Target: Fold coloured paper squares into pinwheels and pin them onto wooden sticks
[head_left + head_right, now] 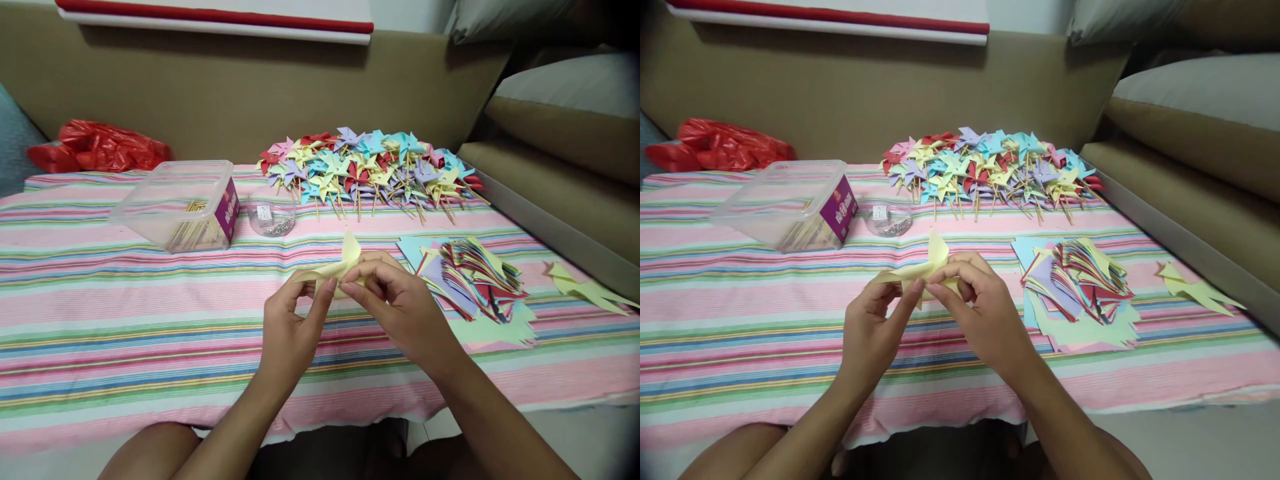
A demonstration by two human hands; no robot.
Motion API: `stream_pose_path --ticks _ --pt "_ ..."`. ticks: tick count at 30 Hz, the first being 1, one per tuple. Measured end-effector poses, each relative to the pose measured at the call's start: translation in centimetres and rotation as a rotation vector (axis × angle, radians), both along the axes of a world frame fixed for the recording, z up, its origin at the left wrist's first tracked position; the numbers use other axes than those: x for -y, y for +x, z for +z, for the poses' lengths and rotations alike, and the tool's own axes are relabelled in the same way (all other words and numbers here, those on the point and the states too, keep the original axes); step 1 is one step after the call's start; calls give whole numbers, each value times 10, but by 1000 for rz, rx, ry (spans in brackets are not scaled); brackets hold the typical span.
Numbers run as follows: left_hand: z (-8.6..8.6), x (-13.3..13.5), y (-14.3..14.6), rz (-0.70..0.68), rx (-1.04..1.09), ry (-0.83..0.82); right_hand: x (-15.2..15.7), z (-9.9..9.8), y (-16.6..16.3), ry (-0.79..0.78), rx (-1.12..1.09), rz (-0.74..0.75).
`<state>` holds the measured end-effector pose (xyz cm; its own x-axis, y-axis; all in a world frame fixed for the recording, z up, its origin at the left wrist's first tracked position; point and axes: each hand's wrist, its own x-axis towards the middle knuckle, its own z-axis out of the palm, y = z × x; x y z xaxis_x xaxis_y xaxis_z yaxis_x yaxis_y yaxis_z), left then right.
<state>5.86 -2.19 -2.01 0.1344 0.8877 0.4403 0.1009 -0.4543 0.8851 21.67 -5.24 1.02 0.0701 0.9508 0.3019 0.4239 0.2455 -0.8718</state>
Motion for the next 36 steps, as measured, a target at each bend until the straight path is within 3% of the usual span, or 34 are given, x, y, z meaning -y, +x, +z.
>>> stream_pose_path --ticks 13,21,28,36 --pt "3 0 2 -43 -11 1 0 -6 -5 -24 -182 -40" --pt "0 1 1 -59 21 1 -3 -11 -6 -30 -425 -24" --pt "2 1 -2 -21 -87 72 -1 -7 1 -151 -299 -24" --pt "1 -1 -4 -14 -140 180 0 -5 5 -136 -200 -39"
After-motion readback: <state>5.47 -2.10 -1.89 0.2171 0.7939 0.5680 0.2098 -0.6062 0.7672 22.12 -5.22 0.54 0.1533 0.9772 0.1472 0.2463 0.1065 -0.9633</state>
